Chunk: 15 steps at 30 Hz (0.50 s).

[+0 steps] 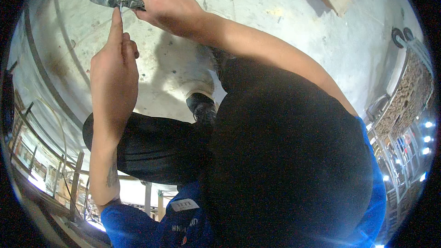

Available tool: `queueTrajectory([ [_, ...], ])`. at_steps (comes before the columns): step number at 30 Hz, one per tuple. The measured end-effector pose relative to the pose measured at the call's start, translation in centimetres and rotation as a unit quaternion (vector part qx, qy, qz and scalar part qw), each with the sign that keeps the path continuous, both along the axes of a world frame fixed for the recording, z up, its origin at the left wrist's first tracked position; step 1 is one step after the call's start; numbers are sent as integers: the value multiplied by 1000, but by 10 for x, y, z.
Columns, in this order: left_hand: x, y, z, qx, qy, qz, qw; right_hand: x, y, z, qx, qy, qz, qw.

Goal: The person sits on the floor and repeatedly inserts a metal rod into a nail gun, then removes it, appearing to test or clear the mechanism. The person handles the nail gun and rod multiple times without completing a visible final state.

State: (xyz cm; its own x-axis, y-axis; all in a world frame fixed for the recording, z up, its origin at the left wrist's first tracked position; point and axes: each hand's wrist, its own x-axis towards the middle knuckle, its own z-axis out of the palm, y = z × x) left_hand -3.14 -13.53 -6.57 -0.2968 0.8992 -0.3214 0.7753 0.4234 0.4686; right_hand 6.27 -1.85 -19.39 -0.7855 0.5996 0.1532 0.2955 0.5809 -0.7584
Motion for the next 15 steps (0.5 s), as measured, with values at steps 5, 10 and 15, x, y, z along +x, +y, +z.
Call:
queueTrajectory([
  [5, 5, -7, -3, -44, -136, 51, 988, -14, -5, 1, 11, 16, 64, 998],
  [10, -4, -2, -15, 43, -135, 93, 986, -13, -3, -5, 51, 53, 64, 995],
  [15, -7, -1, -44, 123, -90, 85, 985, -13, -4, -3, 21, 49, 33, 998],
])
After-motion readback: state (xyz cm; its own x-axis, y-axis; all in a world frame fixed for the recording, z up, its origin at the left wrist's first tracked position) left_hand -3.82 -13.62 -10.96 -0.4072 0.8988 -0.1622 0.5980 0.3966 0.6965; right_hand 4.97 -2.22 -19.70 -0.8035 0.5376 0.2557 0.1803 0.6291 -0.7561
